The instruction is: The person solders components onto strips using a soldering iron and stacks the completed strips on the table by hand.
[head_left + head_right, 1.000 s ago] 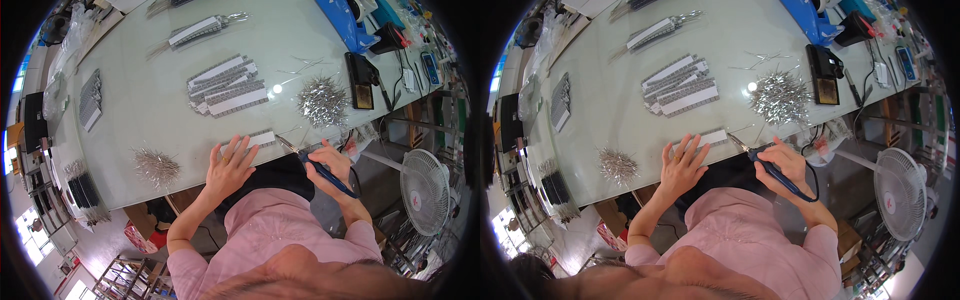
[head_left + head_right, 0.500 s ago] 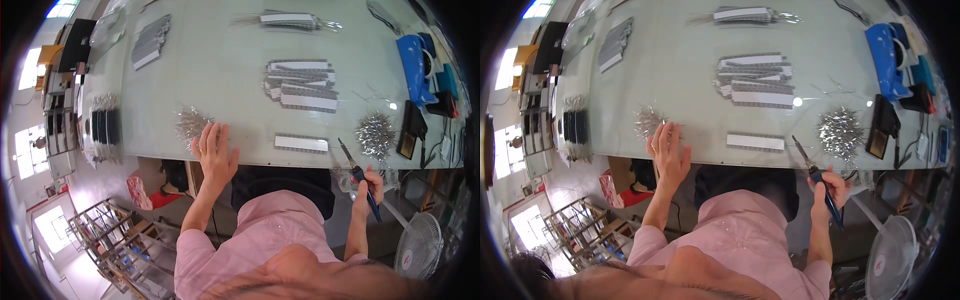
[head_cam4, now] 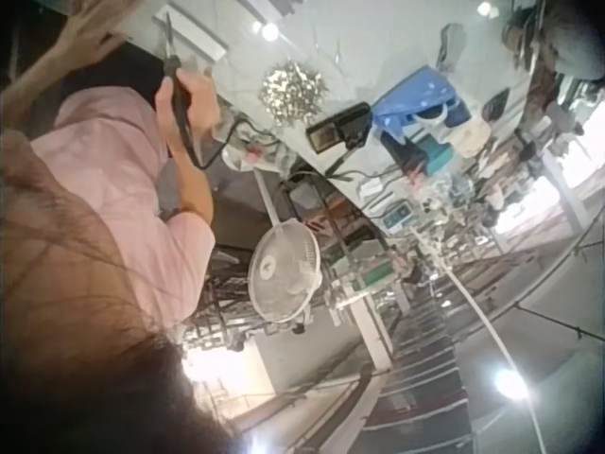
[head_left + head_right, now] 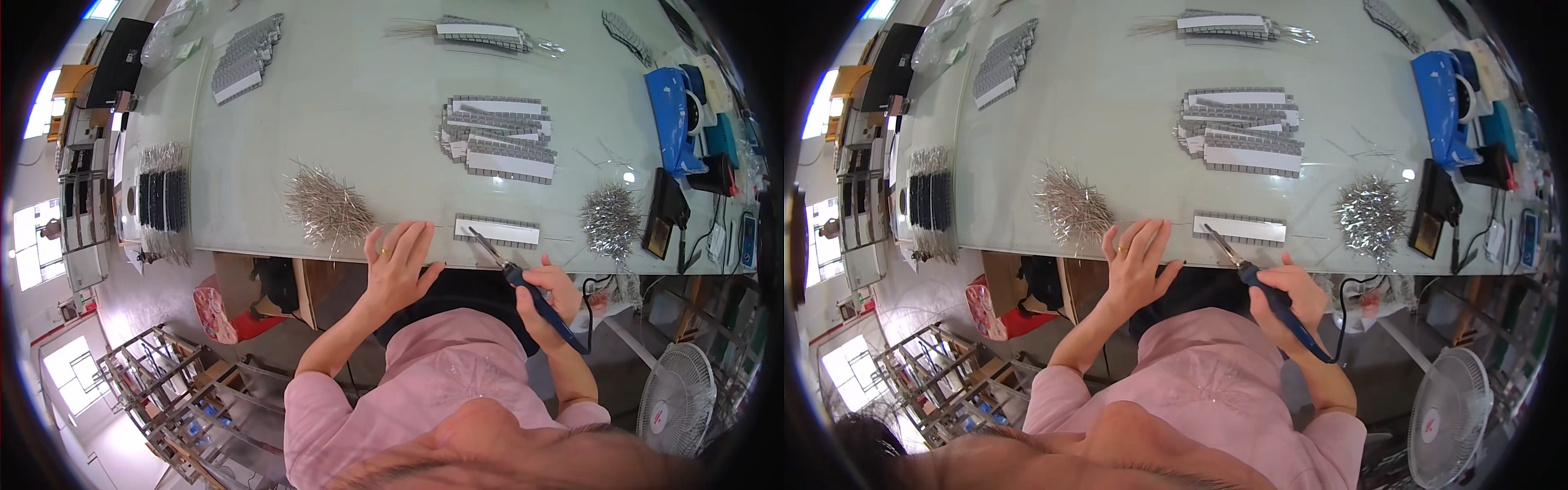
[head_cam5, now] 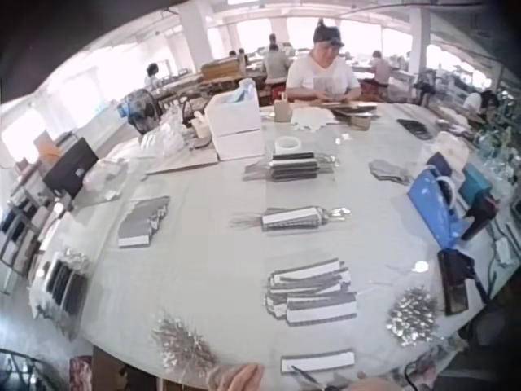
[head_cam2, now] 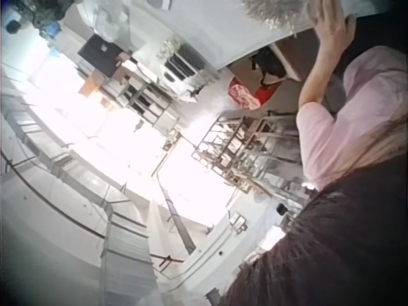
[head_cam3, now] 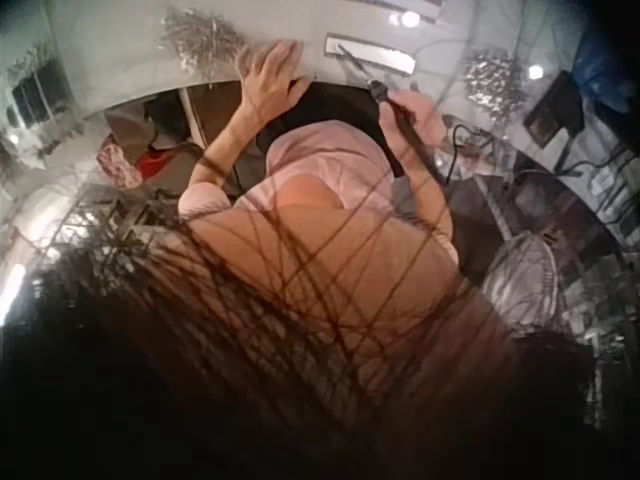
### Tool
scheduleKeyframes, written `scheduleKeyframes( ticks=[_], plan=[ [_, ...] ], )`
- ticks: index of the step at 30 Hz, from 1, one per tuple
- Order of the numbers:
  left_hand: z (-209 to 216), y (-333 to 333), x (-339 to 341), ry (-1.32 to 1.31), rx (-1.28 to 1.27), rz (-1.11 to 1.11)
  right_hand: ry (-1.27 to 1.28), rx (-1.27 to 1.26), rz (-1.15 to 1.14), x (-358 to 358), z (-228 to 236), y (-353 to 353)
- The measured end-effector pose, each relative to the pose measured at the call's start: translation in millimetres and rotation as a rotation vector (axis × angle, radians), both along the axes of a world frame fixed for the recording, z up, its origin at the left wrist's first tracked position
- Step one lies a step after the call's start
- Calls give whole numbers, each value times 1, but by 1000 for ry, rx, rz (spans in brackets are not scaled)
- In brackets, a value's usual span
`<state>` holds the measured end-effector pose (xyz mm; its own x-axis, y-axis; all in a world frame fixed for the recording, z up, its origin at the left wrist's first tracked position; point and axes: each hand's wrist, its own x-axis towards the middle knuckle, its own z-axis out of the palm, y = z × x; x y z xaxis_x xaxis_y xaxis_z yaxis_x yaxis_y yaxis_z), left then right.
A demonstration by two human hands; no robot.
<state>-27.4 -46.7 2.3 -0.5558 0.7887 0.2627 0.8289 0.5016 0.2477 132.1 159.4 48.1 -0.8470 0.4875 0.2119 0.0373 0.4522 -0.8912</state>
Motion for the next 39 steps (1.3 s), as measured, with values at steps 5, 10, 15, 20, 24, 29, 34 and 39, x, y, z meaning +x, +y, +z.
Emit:
scheduleKeyframes(
  ticks=[5,10,15,20,24,29,34,39],
  plan=[
    [-2,1,-5,-17,28,-48,-1,120,43,-16,6,-5],
    [-6,1,-6,-21,49,-78,-19,177,65,-25,9,-7],
    [-6,1,-7,-18,58,-92,-49,161,89,-31,10,-8],
    [-7,1,-8,-16,52,-95,-47,191,103,-37,10,-10],
    [-7,1,-8,-13,53,-93,-32,285,138,-38,12,-13],
    [-6,-2,-4,7,101,-109,4,232,134,-41,11,-12],
    [-1,11,16,-15,171,-226,-75,25,121,-35,3,1],
    [2,41,27,-51,141,-285,136,-198,-133,-12,-10,17]
  ],
)
